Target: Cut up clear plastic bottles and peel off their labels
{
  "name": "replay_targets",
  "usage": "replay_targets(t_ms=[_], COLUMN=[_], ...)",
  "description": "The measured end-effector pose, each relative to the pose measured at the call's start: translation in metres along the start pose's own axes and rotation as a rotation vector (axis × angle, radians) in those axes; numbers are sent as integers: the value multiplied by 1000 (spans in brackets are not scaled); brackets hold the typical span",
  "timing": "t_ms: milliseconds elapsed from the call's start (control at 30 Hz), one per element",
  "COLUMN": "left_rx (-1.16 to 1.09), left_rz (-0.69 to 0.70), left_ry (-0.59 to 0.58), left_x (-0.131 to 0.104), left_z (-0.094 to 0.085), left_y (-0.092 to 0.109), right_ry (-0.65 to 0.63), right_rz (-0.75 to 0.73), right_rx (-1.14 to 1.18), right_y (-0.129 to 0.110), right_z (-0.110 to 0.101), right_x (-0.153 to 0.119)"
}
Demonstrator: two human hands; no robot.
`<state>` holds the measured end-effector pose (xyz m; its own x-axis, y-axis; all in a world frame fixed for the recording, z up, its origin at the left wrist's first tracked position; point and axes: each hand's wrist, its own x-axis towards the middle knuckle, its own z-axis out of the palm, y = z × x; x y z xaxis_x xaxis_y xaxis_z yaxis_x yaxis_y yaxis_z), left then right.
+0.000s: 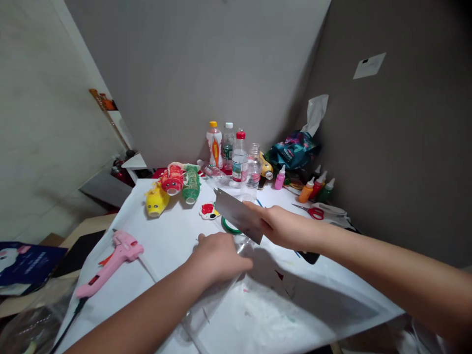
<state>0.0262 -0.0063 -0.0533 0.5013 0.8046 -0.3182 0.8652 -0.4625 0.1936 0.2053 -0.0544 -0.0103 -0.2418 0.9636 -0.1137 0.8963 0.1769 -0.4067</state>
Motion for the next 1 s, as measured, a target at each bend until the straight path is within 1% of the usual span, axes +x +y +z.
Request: replay_targets(t_ms=[67,133,233,300,367,433,500,567,633,700,833,900,933,1000], left_rx=[2,6,8,13,20,26,27,26,29,36,42,44,46,54], left_rz=[-10,-8,7,18,23,18,12,-2,-20,-29,-5,14,22,33], left_ry=[-8,-17,-42,-53,-53,-49,-47,-48,-45,-41,-28,-16,-10,5], left_x=[1,1,1,0,-1,-2,-2,0,2,3,2,0,-2,-4], left_z=[-1,-3,-5,-6,-6,-7,-7,-6,-4,-3,0,0,0,0], left_y=[-1,-2,-3,-2,0,2,3,3,1,-1,-1,1,2,6], right_ry=[-1,-21,-53,-71,-73,-49,-31,-21,-15,-25,-59,-50,-50,-60], right_rz=[-4,13,103,152,147,98,37,7,4,20,124,145,143,121], right_rx=[-20,-42,-55,-46,-31,-30,-37,-39,-43,-31,-32,-54,-53,-23], right_y=[-1,4,14,19,20,16,8,0,-6,-6,11,19,21,19], right_z=[2,1,-5,-9,-10,-10,-8,-6,-5,-3,0,-1,-2,-5], right_x=[-7,-29,-66,-77,-73,-55,-32,-13,-6,-16,-66,-85,-88,-80])
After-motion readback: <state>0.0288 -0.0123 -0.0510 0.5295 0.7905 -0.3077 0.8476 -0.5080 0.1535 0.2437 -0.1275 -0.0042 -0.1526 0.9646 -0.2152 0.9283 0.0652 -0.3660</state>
